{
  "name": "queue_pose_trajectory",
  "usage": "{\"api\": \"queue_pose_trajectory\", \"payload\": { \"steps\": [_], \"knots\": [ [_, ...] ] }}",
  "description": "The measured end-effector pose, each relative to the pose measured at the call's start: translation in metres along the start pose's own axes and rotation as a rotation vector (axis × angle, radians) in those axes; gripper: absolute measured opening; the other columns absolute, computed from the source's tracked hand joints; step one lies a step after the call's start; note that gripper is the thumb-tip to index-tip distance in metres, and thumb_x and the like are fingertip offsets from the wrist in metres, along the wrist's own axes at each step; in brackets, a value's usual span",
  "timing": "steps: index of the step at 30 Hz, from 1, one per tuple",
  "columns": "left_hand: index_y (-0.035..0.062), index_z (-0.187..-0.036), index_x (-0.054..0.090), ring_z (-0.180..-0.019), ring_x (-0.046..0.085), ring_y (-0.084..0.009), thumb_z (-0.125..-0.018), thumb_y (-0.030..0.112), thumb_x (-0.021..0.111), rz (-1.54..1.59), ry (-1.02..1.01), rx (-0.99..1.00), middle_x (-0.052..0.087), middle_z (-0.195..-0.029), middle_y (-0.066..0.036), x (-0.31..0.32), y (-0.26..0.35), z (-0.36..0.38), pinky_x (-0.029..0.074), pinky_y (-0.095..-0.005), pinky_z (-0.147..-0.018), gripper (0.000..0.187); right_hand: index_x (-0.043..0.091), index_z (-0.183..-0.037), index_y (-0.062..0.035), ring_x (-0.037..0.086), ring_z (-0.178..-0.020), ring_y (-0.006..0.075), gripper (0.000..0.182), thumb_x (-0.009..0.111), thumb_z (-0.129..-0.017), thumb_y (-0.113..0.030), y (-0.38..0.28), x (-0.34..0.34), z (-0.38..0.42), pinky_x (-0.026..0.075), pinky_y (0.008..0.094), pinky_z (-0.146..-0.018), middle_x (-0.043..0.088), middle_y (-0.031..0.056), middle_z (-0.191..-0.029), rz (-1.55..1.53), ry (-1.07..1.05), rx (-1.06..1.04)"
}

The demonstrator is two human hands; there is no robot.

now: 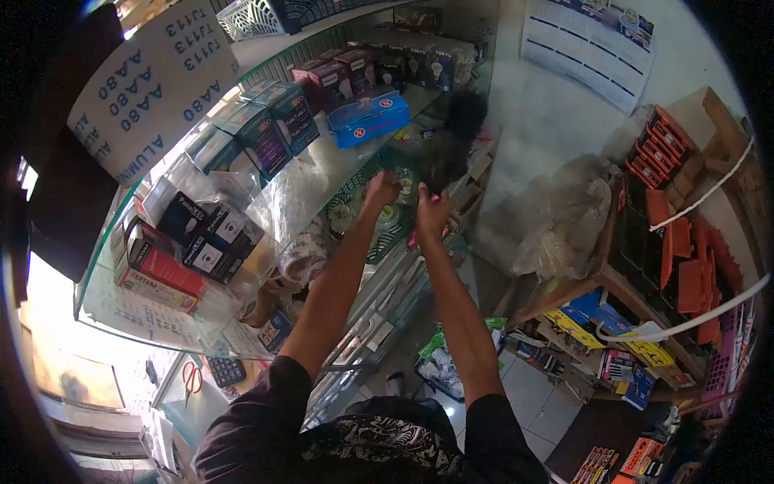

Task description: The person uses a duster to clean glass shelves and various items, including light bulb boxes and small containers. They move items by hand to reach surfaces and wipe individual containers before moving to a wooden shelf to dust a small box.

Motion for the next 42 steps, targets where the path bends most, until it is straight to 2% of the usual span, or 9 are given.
{"api": "queue_pose_trajectory", "payload": {
  "steps": [6, 10, 13, 15, 21, 24, 36, 38, 42],
  "knots": [
    [0.0073, -0.111, 0.060, -0.103, 0.052, -0.0415, -0.079, 0.036, 0.070, -0.341, 0.159, 0.154, 0.063, -0.104, -0.021, 0.004, -0.001, 0.020, 0.038, -0.0528, -0.085, 0.044, 0.060, -0.107, 0.0007, 0.059, -0.082, 0.0132, 0.026, 0.067, -0.086, -0.013, 0.031, -0.007, 0.001, 0.045, 0.0269, -0.074, 0.066, 0.0056, -0.095, -0.053, 0.091, 0.095],
    [0.0051, -0.107, 0.061, -0.103, 0.052, -0.0384, -0.079, 0.034, 0.071, -0.369, 0.479, 0.289, 0.059, -0.106, -0.022, 0.012, -0.005, 0.031, 0.038, -0.0514, -0.083, 0.042, 0.055, -0.115, 0.0044, 0.062, -0.093, 0.0234, 0.036, 0.063, -0.089, -0.019, 0.000, -0.017, 0.013, 0.043, 0.0325, -0.087, 0.067, 0.0145, -0.103, -0.268, -0.099, 0.043],
    [0.0047, -0.110, 0.060, -0.107, 0.049, -0.0387, -0.079, 0.032, 0.070, -0.396, 0.322, 0.083, 0.054, -0.113, -0.024, 0.017, -0.007, 0.024, 0.037, -0.0499, -0.085, 0.043, 0.058, -0.108, -0.0044, 0.054, -0.064, 0.0080, 0.021, 0.062, -0.089, -0.012, -0.020, -0.024, 0.020, 0.044, 0.0242, -0.061, 0.068, 0.0045, -0.095, -0.290, -0.023, 0.136],
    [0.0052, -0.114, 0.058, -0.109, 0.047, -0.0381, -0.080, 0.027, 0.068, -0.553, 0.561, 0.152, 0.050, -0.117, -0.025, 0.015, 0.001, 0.028, 0.037, -0.0500, -0.085, 0.041, 0.057, -0.106, -0.0082, 0.047, -0.052, 0.0031, 0.018, 0.062, -0.090, -0.014, -0.032, -0.034, 0.029, 0.036, 0.0197, -0.047, 0.069, 0.0043, -0.090, -0.331, -0.142, 0.168],
    [0.0157, -0.140, 0.041, -0.137, 0.023, -0.0450, -0.090, 0.026, 0.055, -0.596, 0.309, 0.596, 0.027, -0.147, -0.026, 0.021, 0.023, 0.055, 0.026, -0.0573, -0.104, 0.053, 0.054, -0.104, -0.0112, 0.038, -0.041, 0.0025, 0.017, 0.062, -0.091, -0.019, -0.058, -0.067, 0.055, 0.028, 0.0200, -0.036, 0.070, 0.0061, -0.084, -0.384, -0.118, 0.295],
    [0.0240, -0.148, 0.026, -0.142, 0.010, -0.0429, -0.092, 0.029, 0.049, -0.629, -0.061, 0.331, 0.016, -0.155, -0.017, 0.032, 0.007, 0.049, 0.014, -0.0614, -0.109, 0.061, 0.054, -0.104, -0.0121, 0.038, -0.041, 0.0030, 0.018, 0.062, -0.091, -0.021, -0.052, -0.089, 0.068, 0.029, 0.0204, -0.036, 0.069, 0.0051, -0.084, -0.369, -0.083, 0.301],
    [0.0202, -0.151, 0.011, -0.143, 0.004, -0.0430, -0.096, 0.040, 0.042, -0.536, -0.144, 0.232, 0.008, -0.156, -0.019, 0.025, 0.004, 0.043, 0.005, -0.0654, -0.109, 0.066, 0.051, -0.096, -0.0117, 0.037, -0.041, 0.0037, 0.017, 0.063, -0.091, -0.023, -0.051, -0.205, 0.139, 0.030, 0.0226, -0.035, 0.067, 0.0063, -0.081, -0.207, 0.043, 0.369],
    [0.0161, -0.151, 0.015, -0.142, 0.003, -0.0445, -0.095, 0.046, 0.043, -0.576, 0.017, 0.275, 0.006, -0.154, -0.025, 0.013, 0.016, 0.049, 0.003, -0.0634, -0.110, 0.069, 0.048, -0.109, -0.0092, 0.035, -0.038, 0.0037, 0.020, 0.058, -0.094, -0.018, -0.052, -0.228, 0.155, 0.029, 0.0226, -0.035, 0.065, 0.0055, -0.074, -0.148, 0.075, 0.417],
    [0.0137, -0.146, 0.031, -0.142, 0.007, -0.0448, -0.094, 0.043, 0.045, -0.156, 0.232, 0.411, 0.011, -0.153, -0.027, -0.016, 0.066, 0.105, 0.007, -0.0593, -0.111, 0.061, 0.053, -0.101, -0.0057, 0.036, -0.037, 0.0036, 0.014, 0.056, -0.095, -0.018, -0.030, -0.278, 0.189, 0.027, 0.0216, -0.033, 0.062, 0.0054, -0.068, -0.074, 0.042, 0.390]
  ]
}}
Point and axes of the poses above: each hand's wrist, its own z-axis away from the middle knuckle, its own x-axis out of the palm, y = z × x, the point moved 2 cm from there along -z, towards the middle knuckle
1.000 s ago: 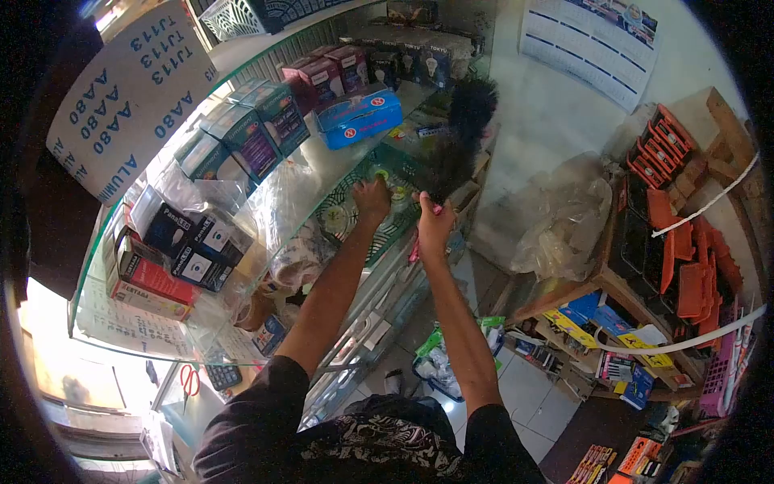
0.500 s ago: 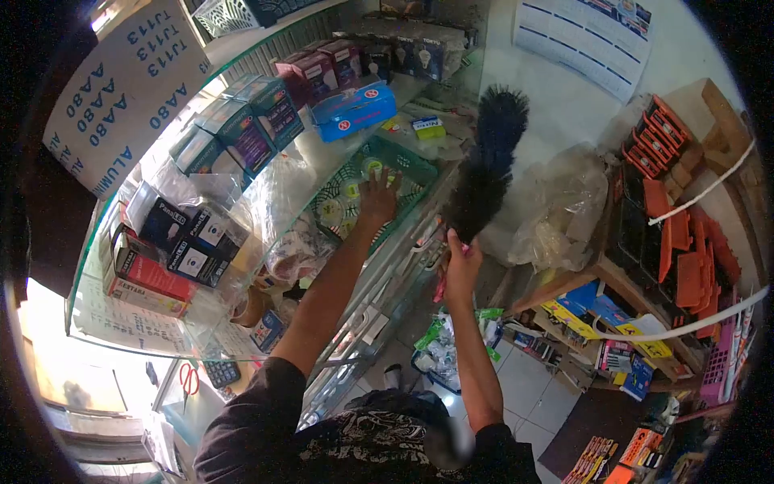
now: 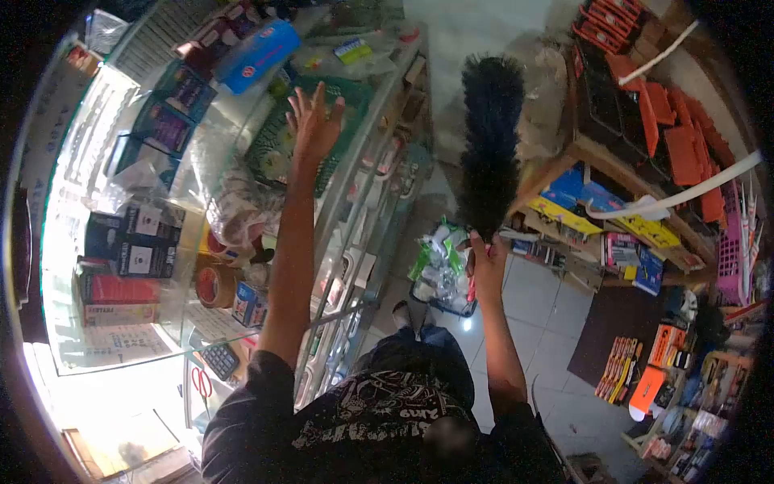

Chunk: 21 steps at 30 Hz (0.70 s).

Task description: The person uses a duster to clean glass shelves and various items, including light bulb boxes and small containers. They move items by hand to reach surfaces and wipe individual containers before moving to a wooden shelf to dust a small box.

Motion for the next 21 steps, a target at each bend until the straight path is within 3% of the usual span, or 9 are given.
{"api": "queue_pose_trajectory", "payload": {
  "steps": [3, 5, 7, 9, 11, 12, 15, 18, 21],
  "knots": [
    [0.0088, -0.139, 0.041, -0.138, 0.019, -0.0446, -0.094, 0.031, 0.052, 0.268, 0.187, 0.133, 0.025, -0.148, -0.027, -0.031, 0.054, 0.067, 0.017, -0.0528, -0.112, 0.052, 0.056, -0.098, -0.0064, 0.039, -0.037, 0.0042, 0.016, 0.056, -0.095, -0.023, 0.036, -0.032, 0.017, 0.029, 0.0200, -0.035, 0.061, 0.0059, -0.066, 0.123, 0.028, 0.021],
    [0.0035, -0.132, 0.047, -0.132, 0.032, -0.0424, -0.092, 0.023, 0.057, 0.718, 0.234, 0.095, 0.039, -0.139, -0.024, -0.011, 0.078, 0.134, 0.024, -0.0480, -0.110, 0.046, 0.057, -0.096, -0.0052, 0.039, -0.037, 0.0038, 0.019, 0.056, -0.096, -0.024, 0.077, -0.055, 0.030, 0.029, 0.0199, -0.034, 0.060, 0.0051, -0.065, 0.122, 0.051, 0.051],
    [0.0002, -0.121, 0.052, -0.121, 0.045, -0.0396, -0.088, 0.016, 0.061, 0.718, 0.036, 0.149, 0.050, -0.128, -0.020, 0.034, 0.080, 0.194, 0.031, -0.0457, -0.105, 0.038, 0.057, -0.099, -0.0041, 0.039, -0.039, 0.0034, 0.019, 0.055, -0.095, -0.023, 0.108, -0.073, 0.045, 0.028, 0.0207, -0.035, 0.059, 0.0039, -0.065, 0.169, 0.117, 0.123],
    [0.0031, -0.117, 0.054, -0.109, 0.052, -0.0389, -0.085, 0.013, 0.062, 0.641, -0.320, 0.065, 0.056, -0.117, -0.018, 0.103, 0.067, 0.256, 0.035, -0.0469, -0.100, 0.035, 0.059, -0.098, -0.0039, 0.040, -0.044, 0.0027, 0.021, 0.056, -0.095, -0.024, 0.142, -0.097, 0.063, 0.030, 0.0204, -0.039, 0.058, 0.0022, -0.065, 0.232, 0.169, 0.184],
    [0.0054, -0.115, 0.056, -0.110, 0.051, -0.0376, -0.083, 0.015, 0.062, 0.614, -0.617, -0.080, 0.054, -0.118, -0.016, 0.175, 0.037, 0.326, 0.037, -0.0476, -0.098, 0.034, 0.060, -0.094, -0.0041, 0.043, -0.050, 0.0024, 0.022, 0.058, -0.094, -0.026, 0.184, -0.129, 0.083, 0.033, 0.0218, -0.045, 0.055, -0.0001, -0.064, 0.309, 0.226, 0.225],
    [0.0054, -0.115, 0.056, -0.110, 0.051, -0.0376, -0.083, 0.015, 0.062, 0.624, -0.632, -0.088, 0.054, -0.118, -0.016, 0.196, 0.029, 0.355, 0.037, -0.0476, -0.098, 0.034, 0.061, -0.092, -0.0041, 0.046, -0.055, 0.0035, 0.023, 0.058, -0.094, -0.026, 0.198, -0.144, 0.095, 0.036, 0.0234, -0.051, 0.053, -0.0022, -0.063, 0.387, 0.270, 0.252],
    [0.0077, -0.119, 0.055, -0.115, 0.047, -0.0377, -0.082, 0.020, 0.062, 0.316, -0.854, -0.159, 0.051, -0.124, -0.017, 0.250, 0.026, 0.408, 0.038, -0.0493, -0.097, 0.040, 0.060, -0.091, -0.0026, 0.049, -0.053, 0.0071, 0.023, 0.058, -0.094, -0.025, 0.234, -0.182, 0.140, 0.038, 0.0260, -0.050, 0.052, -0.0009, -0.061, 0.504, 0.330, 0.207],
    [0.0105, -0.131, 0.049, -0.123, 0.042, -0.0399, -0.081, 0.018, 0.058, 0.165, -0.766, 0.165, 0.042, -0.135, -0.024, 0.295, 0.046, 0.429, 0.037, -0.0529, -0.098, 0.052, 0.059, -0.085, -0.0007, 0.049, -0.052, 0.0105, 0.027, 0.059, -0.093, -0.027, 0.257, -0.214, 0.194, 0.040, 0.0283, -0.050, 0.052, 0.0016, -0.059, 0.657, 0.383, 0.337],
    [0.0108, -0.137, 0.043, -0.128, 0.036, -0.0410, -0.082, 0.016, 0.058, 0.064, -0.756, 0.334, 0.030, -0.144, -0.024, 0.347, 0.063, 0.443, 0.033, -0.0567, -0.100, 0.057, 0.058, -0.081, 0.0002, 0.050, -0.053, 0.0107, 0.028, 0.061, -0.091, -0.025, 0.270, -0.235, 0.244, 0.041, 0.0300, -0.050, 0.053, 0.0033, -0.057, 0.775, 0.429, 0.450]
  ]
}}
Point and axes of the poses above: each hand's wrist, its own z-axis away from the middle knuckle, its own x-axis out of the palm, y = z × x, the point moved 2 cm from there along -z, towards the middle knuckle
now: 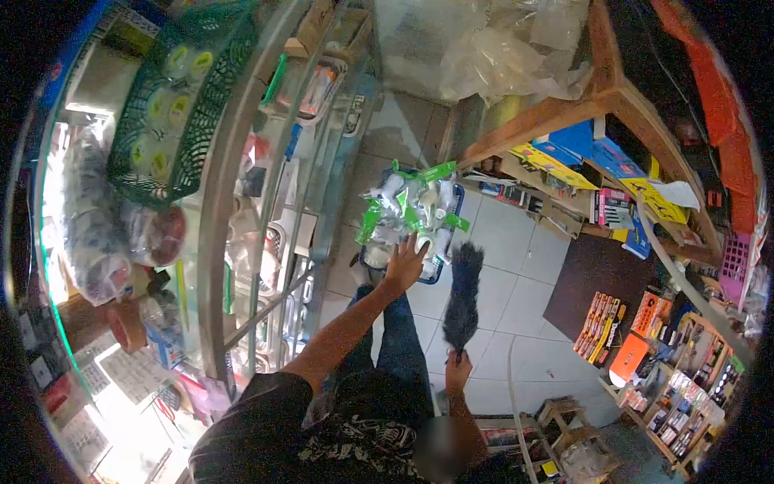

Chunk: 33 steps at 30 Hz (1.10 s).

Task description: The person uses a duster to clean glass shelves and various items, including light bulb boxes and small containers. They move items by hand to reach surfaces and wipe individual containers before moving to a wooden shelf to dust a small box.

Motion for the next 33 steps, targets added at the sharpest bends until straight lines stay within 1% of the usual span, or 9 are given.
{"api": "queue_pose_trajectory", "payload": {
  "steps": [4, 7, 10, 16, 18, 23, 27, 30, 33],
  "knots": [
    [0.0184, -0.135, 0.048, -0.127, 0.040, -0.0372, -0.087, 0.018, 0.052, -0.293, -0.015, 0.138, 0.038, -0.143, -0.022, 0.023, 0.008, -0.022, 0.034, -0.0515, -0.097, 0.048, 0.057, -0.079, -0.0010, 0.049, -0.050, 0.0106, 0.026, 0.061, -0.091, -0.023, 0.039, -0.007, 0.017, 0.040, 0.0294, -0.048, 0.053, 0.0024, -0.056, 0.066, -0.014, 0.035],
    [0.0195, -0.127, 0.052, -0.123, 0.042, -0.0335, -0.087, 0.023, 0.052, -0.407, 0.092, 0.227, 0.048, -0.132, -0.018, 0.041, 0.002, -0.027, 0.033, -0.0480, -0.096, 0.040, 0.056, -0.079, -0.0033, 0.048, -0.050, 0.0095, 0.023, 0.060, -0.092, -0.022, 0.042, -0.006, 0.022, 0.040, 0.0279, -0.048, 0.051, 0.0015, -0.055, -0.202, 0.088, 0.176],
    [0.0193, -0.116, 0.055, -0.115, 0.046, -0.0299, -0.085, 0.024, 0.054, -0.434, 0.069, 0.302, 0.056, -0.117, -0.012, 0.029, 0.001, -0.033, 0.033, -0.0463, -0.093, 0.032, 0.054, -0.078, -0.0069, 0.040, -0.037, 0.0088, 0.025, 0.055, -0.095, -0.026, 0.027, -0.005, 0.015, 0.032, 0.0259, -0.033, 0.046, 0.0005, -0.053, -0.352, 0.096, 0.414],
    [0.0210, -0.122, 0.055, -0.110, 0.048, -0.0290, -0.082, 0.022, 0.057, -0.384, 0.062, 0.249, 0.055, -0.115, -0.013, -0.008, -0.005, -0.019, 0.035, -0.0468, -0.093, 0.040, 0.051, -0.077, -0.0082, 0.037, -0.033, 0.0081, 0.028, 0.054, -0.095, -0.029, 0.002, 0.002, -0.015, 0.028, 0.0245, -0.029, 0.046, 0.0008, -0.053, -0.437, 0.061, 0.275],
    [0.0155, -0.133, 0.048, -0.116, 0.044, -0.0345, -0.077, 0.015, 0.063, -0.234, 0.074, 0.197, 0.048, -0.123, -0.020, -0.016, -0.009, -0.009, 0.034, -0.0531, -0.099, 0.059, 0.050, -0.078, -0.0086, 0.037, -0.033, 0.0081, 0.028, 0.054, -0.095, -0.030, -0.006, 0.002, -0.024, 0.028, 0.0240, -0.029, 0.046, 0.0011, -0.053, -0.408, 0.045, 0.298],
    [0.0204, -0.134, 0.048, -0.116, 0.046, -0.0322, -0.079, 0.034, 0.070, -0.024, 0.059, -0.114, 0.049, -0.125, -0.014, -0.038, -0.009, 0.013, 0.032, -0.0556, -0.100, 0.061, 0.050, -0.078, -0.0086, 0.035, -0.033, 0.0084, 0.030, 0.054, -0.095, -0.034, -0.029, 0.009, -0.030, 0.027, 0.0252, -0.030, 0.046, 0.0012, -0.054, -0.295, -0.017, 0.197],
    [0.0190, -0.142, 0.037, -0.123, 0.042, -0.0354, -0.079, 0.033, 0.070, 0.187, -0.011, -0.309, 0.045, -0.130, -0.019, -0.046, -0.023, 0.043, 0.033, -0.0587, -0.099, 0.073, 0.055, -0.076, -0.0054, 0.040, -0.039, 0.0090, 0.032, 0.053, -0.095, -0.031, -0.046, 0.016, -0.025, 0.032, 0.0260, -0.035, 0.049, 0.0010, -0.055, -0.238, -0.093, 0.258],
    [0.0173, -0.142, 0.038, -0.125, 0.041, -0.0351, -0.077, 0.032, 0.071, 0.164, -0.124, -0.436, 0.043, -0.132, -0.019, -0.085, -0.017, 0.056, 0.035, -0.0587, -0.099, 0.075, 0.063, -0.083, -0.0008, 0.052, -0.053, 0.0123, 0.033, 0.053, -0.094, -0.031, -0.044, 0.017, -0.022, 0.041, 0.0312, -0.051, 0.056, 0.0046, -0.061, -0.235, -0.066, 0.011],
    [0.0140, -0.139, 0.040, -0.126, 0.039, -0.0409, -0.077, 0.029, 0.071, 0.244, -0.027, -0.465, 0.041, -0.134, -0.022, -0.094, 0.002, 0.062, 0.034, -0.0593, -0.100, 0.071, 0.061, -0.085, -0.0003, 0.051, -0.053, 0.0132, 0.033, 0.052, -0.094, -0.030, -0.003, 0.017, -0.053, 0.040, 0.0310, -0.049, 0.055, 0.0039, -0.062, -0.080, -0.106, -0.066]
  ]
}}
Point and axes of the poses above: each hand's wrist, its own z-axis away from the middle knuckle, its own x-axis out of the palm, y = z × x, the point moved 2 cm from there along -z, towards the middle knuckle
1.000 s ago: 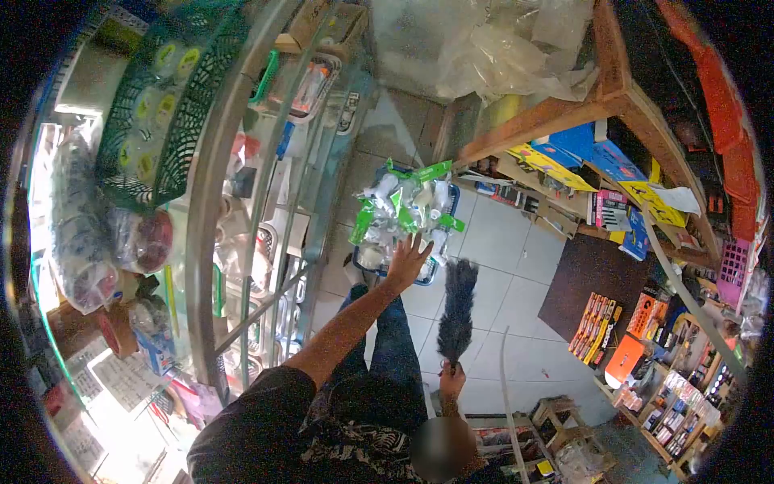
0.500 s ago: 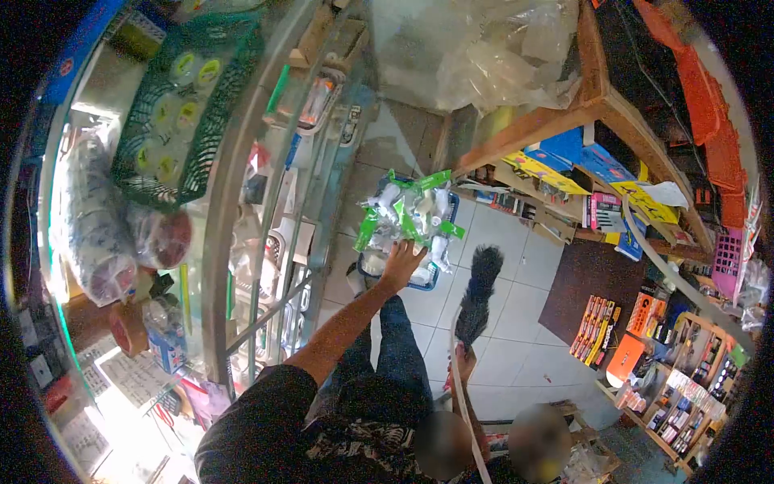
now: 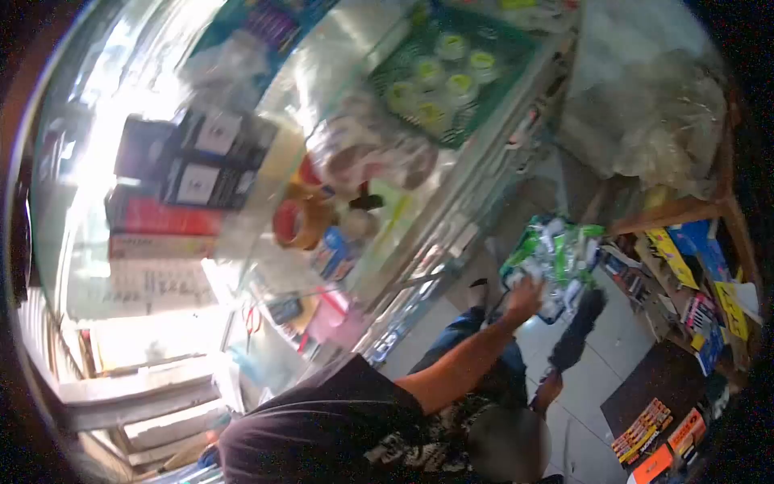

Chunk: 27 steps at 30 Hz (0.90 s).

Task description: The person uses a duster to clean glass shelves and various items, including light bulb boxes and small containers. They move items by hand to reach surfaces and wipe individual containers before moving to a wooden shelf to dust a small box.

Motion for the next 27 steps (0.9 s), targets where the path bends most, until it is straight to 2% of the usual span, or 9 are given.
{"api": "queue_pose_trajectory", "payload": {
  "steps": [3, 10, 14, 17, 18, 21, 22, 24, 27],
  "knots": [
    [0.0149, -0.142, 0.031, -0.126, 0.039, -0.0432, -0.072, 0.027, 0.075, 0.270, -0.074, -0.151, 0.038, -0.138, -0.024, -0.024, 0.043, -0.003, 0.032, -0.0604, -0.100, 0.084, 0.061, -0.087, 0.0000, 0.049, -0.052, 0.0127, 0.032, 0.051, -0.095, -0.030, -0.022, 0.006, 0.006, 0.038, 0.0297, -0.049, 0.054, 0.0036, -0.063, -0.076, 0.020, -0.169],
    [0.0114, -0.134, 0.038, -0.108, 0.055, -0.0412, -0.066, 0.028, 0.078, 0.538, 0.045, -0.179, 0.046, -0.126, -0.026, -0.063, 0.102, -0.030, 0.045, -0.0555, -0.088, 0.081, 0.063, -0.099, 0.0025, 0.056, -0.064, 0.0142, 0.037, 0.052, -0.094, -0.033, -0.017, 0.004, -0.005, 0.043, 0.0307, -0.054, 0.065, 0.0092, -0.082, -0.053, -0.063, -0.020],
    [0.0075, -0.125, 0.038, -0.086, 0.061, -0.0260, -0.064, 0.002, 0.080, 1.524, -0.025, -0.061, 0.057, -0.101, -0.016, -0.013, 0.075, -0.083, 0.056, -0.0380, -0.059, 0.074, 0.063, -0.093, -0.0009, 0.049, -0.051, 0.0105, 0.034, 0.053, -0.095, -0.034, -0.054, 0.016, -0.008, 0.037, 0.0277, -0.045, 0.059, 0.0051, -0.067, -0.167, 0.032, -0.078],
    [0.0102, -0.126, 0.039, -0.102, 0.057, -0.0250, -0.076, 0.017, 0.079, 1.556, -0.125, 0.179, 0.056, -0.111, -0.010, -0.071, 0.057, -0.055, 0.052, -0.0412, -0.075, 0.065, 0.061, -0.088, -0.0039, 0.040, -0.042, 0.0074, 0.032, 0.055, -0.094, -0.035, -0.087, 0.021, 0.001, 0.031, 0.0253, -0.037, 0.050, 0.0001, -0.057, -0.156, 0.001, -0.240],
    [0.0111, -0.135, 0.028, -0.105, 0.058, -0.0257, -0.083, 0.014, 0.071, 1.575, -0.329, -0.076, 0.054, -0.121, -0.012, -0.102, 0.055, -0.035, 0.053, -0.0451, -0.081, 0.068, 0.061, -0.088, -0.0045, 0.039, -0.041, 0.0069, 0.032, 0.055, -0.094, -0.035, -0.093, 0.014, 0.009, 0.031, 0.0252, -0.037, 0.049, -0.0007, -0.057, -0.165, 0.000, -0.194],
    [0.0155, -0.135, 0.035, -0.104, 0.059, -0.0291, -0.083, 0.008, 0.067, 1.755, -0.485, -0.057, 0.054, -0.124, -0.012, -0.139, 0.044, -0.009, 0.053, -0.0493, -0.080, 0.061, 0.061, -0.086, -0.0056, 0.039, -0.041, 0.0060, 0.031, 0.056, -0.094, -0.035, -0.134, 0.020, 0.023, 0.029, 0.0239, -0.036, 0.047, -0.0015, -0.057, -0.285, -0.020, -0.038],
    [0.0145, -0.132, 0.040, -0.109, 0.057, -0.0297, -0.087, 0.017, 0.063, 1.896, -0.571, 0.088, 0.054, -0.125, -0.011, -0.139, 0.033, -0.004, 0.050, -0.0505, -0.084, 0.050, 0.061, -0.087, -0.0052, 0.039, -0.041, 0.0057, 0.031, 0.056, -0.094, -0.035, -0.140, 0.019, 0.029, 0.029, 0.0236, -0.036, 0.048, -0.0012, -0.057, -0.272, -0.032, -0.059],
    [0.0152, -0.129, 0.046, -0.114, 0.054, -0.0310, -0.093, 0.032, 0.053, 2.059, -0.768, -0.050, 0.054, -0.127, -0.012, -0.136, 0.017, 0.002, 0.047, -0.0522, -0.088, 0.041, 0.060, -0.090, -0.0037, 0.038, -0.041, 0.0052, 0.032, 0.056, -0.094, -0.035, -0.152, 0.015, 0.030, 0.028, 0.0237, -0.036, 0.050, 0.0000, -0.059, -0.235, -0.071, -0.081],
    [0.0165, -0.132, 0.046, -0.115, 0.053, -0.0336, -0.093, 0.043, 0.046, 1.971, -0.708, 0.091, 0.051, -0.130, -0.014, -0.172, 0.019, 0.030, 0.044, -0.0533, -0.090, 0.047, 0.059, -0.088, -0.0037, 0.038, -0.042, 0.0044, 0.033, 0.054, -0.096, -0.036, -0.194, 0.006, 0.052, 0.029, 0.0230, -0.038, 0.049, -0.0012, -0.061, -0.280, -0.178, -0.129]
  ]
}}
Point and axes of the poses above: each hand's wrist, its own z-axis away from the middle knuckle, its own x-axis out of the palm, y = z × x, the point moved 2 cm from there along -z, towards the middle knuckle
